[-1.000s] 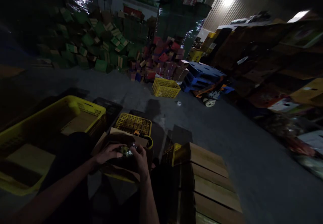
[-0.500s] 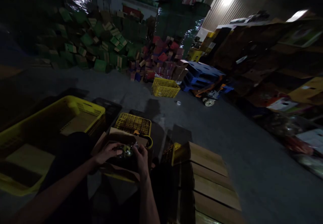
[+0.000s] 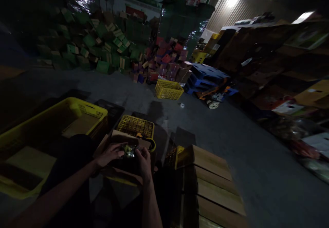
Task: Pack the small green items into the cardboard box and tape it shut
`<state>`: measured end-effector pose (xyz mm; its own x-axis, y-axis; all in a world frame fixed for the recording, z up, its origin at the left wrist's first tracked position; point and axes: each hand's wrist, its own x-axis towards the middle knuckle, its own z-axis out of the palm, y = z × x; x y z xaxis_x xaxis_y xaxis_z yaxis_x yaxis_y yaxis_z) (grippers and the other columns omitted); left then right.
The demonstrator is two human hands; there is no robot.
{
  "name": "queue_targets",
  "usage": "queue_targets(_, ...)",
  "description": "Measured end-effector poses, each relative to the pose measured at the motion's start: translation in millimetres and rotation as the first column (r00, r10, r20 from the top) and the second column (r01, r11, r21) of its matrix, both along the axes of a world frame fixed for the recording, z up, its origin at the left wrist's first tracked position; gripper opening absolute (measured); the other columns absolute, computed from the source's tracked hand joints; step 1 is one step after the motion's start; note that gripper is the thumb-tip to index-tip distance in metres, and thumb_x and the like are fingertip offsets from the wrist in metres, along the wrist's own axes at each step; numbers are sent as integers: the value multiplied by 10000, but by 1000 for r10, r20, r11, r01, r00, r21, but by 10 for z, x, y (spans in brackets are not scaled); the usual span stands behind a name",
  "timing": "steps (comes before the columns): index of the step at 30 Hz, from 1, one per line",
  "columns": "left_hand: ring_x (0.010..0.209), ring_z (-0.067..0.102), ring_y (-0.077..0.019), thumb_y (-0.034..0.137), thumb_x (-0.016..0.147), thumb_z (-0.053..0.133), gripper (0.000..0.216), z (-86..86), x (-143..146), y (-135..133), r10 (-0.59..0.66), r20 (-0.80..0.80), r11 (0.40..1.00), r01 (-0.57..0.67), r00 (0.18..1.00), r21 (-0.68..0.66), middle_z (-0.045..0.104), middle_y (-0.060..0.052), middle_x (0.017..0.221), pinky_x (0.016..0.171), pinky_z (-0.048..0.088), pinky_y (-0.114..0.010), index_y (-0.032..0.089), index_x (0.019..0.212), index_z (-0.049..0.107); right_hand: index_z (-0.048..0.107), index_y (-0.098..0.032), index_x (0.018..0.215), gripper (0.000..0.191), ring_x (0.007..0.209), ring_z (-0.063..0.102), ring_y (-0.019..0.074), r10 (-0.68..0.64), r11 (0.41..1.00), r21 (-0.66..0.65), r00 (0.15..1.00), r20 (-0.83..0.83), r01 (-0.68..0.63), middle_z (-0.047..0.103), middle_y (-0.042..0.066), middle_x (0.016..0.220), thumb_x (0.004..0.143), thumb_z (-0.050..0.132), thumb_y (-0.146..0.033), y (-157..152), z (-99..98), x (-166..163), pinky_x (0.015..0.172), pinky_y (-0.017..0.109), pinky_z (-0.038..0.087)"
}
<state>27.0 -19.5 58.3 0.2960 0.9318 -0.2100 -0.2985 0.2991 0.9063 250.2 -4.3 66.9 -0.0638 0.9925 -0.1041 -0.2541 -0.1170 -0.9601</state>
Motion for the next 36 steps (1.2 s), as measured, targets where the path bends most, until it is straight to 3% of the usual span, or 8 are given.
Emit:
queue_targets(7, 1224, 679, -321, 455, 809, 829, 601, 47, -22, -4, 0, -139, 997, 10, 990, 78, 742, -96, 1316, 1057, 534, -415, 211, 1343, 698, 726, -228, 944, 303, 762, 630, 171, 42, 999, -7, 999, -21, -42, 721, 6, 861, 782, 868, -441, -15, -48, -18, 733, 271, 496)
queue_targets(14, 1192, 677, -298, 401, 843, 780, 539, 76, -19, -11, -11, -152, 994, 27, 988, 104, 727, -86, 1314, 972, 565, -380, 230, 1342, 672, 718, -228, 893, 289, 754, 626, 164, 27, 1000, -13, 998, -53, -28, 712, -8, 832, 764, 885, -427, -29, 45, -51, 726, 261, 495)
queue_targets(20, 1239, 653, -315, 404, 826, 773, 547, 87, -35, -19, 17, -152, 996, -2, 988, 93, 709, -84, 1338, 1001, 551, -404, 242, 1338, 670, 760, -238, 1114, 438, 974, 683, 241, 96, 995, -34, 995, 19, -95, 774, 52, 1093, 757, 887, -458, -47, 109, -46, 867, 327, 531)
queue_targets(23, 1264, 641, -319, 384, 818, 779, 549, 116, -44, -23, 24, -195, 991, 2, 980, 131, 717, -76, 1331, 1060, 515, -413, 253, 1341, 678, 785, -218, 967, 326, 894, 669, 225, 154, 988, -28, 985, 73, -153, 773, 42, 967, 780, 865, -473, -60, 104, -34, 809, 310, 521)
queue_targets(26, 1292, 624, -323, 365, 810, 791, 564, 139, -40, -25, 29, -214, 986, 7, 976, 165, 714, -85, 1340, 1100, 482, -418, 242, 1349, 676, 773, -207, 860, 315, 791, 636, 203, 118, 993, -35, 990, 81, -115, 737, 26, 835, 753, 877, -485, -53, 86, -30, 728, 293, 499)
queue_targets(31, 1285, 630, -322, 371, 803, 812, 640, 145, -16, -30, -10, -170, 988, 36, 985, 152, 716, -97, 1335, 1114, 468, -431, 230, 1401, 631, 753, -213, 819, 302, 779, 615, 198, 61, 998, -5, 995, 80, -61, 711, 19, 815, 720, 896, -460, -26, 77, -33, 720, 289, 476)
queue_targets(36, 1210, 670, -325, 405, 789, 822, 583, 106, -7, -19, 0, -184, 993, 22, 983, 119, 747, -104, 1257, 1066, 502, -424, 209, 1319, 681, 737, -220, 793, 273, 763, 597, 180, 70, 997, 10, 991, 114, -72, 694, -3, 790, 731, 892, -436, -32, 87, -28, 734, 282, 461)
